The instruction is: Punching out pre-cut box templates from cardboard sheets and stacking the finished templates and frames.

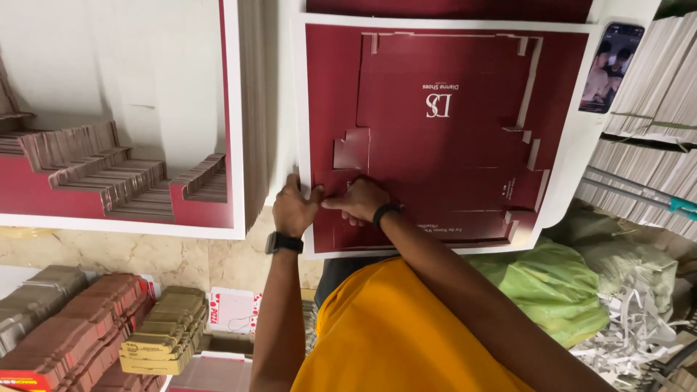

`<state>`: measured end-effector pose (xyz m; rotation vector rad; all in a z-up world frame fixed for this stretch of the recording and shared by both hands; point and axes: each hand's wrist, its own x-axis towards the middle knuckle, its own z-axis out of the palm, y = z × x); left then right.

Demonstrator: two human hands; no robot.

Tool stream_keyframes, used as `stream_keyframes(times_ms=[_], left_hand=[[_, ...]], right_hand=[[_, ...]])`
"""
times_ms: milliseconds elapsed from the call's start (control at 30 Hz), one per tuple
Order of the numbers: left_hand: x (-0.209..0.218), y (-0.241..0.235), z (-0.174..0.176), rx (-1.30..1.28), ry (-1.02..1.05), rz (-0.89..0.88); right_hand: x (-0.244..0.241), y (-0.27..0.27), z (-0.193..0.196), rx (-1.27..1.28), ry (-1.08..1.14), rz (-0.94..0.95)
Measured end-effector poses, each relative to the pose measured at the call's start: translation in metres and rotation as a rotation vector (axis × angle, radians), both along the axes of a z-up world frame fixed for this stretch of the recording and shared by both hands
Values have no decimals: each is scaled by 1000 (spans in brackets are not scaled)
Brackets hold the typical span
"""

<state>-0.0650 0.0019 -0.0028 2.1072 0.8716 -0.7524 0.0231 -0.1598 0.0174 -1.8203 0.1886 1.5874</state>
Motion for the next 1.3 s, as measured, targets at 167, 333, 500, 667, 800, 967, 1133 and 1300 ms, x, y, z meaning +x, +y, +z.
stream_keyframes(times_ms=[167,333,500,667,800,967,1133,1300], left_hand=[[11,-1,-3,30,87,-16],[2,-42,0,324,79,-146],[-15,-43,12,480,-242,-255],[-37,-20,1,-136,-25,168],[-116,-34,-35,-133,14,397],[-157,-59,-53,-216,43,613],[-145,-70,-27,-343,-96,954],[-138,-72,-26,-234,-25,890]], right_hand=[[7,10,10,-72,28,72],[-6,6,-18,-95,32,69],[-5,3,-33,-76,56,30],[-8,6,-7,-100,-41,125],[-32,-29,-23,-85,-66,94],[-57,-33,6,-110,-31,486],[-54,-24,21,-154,-83,590],[-49,-30,-3,-214,-159,594]])
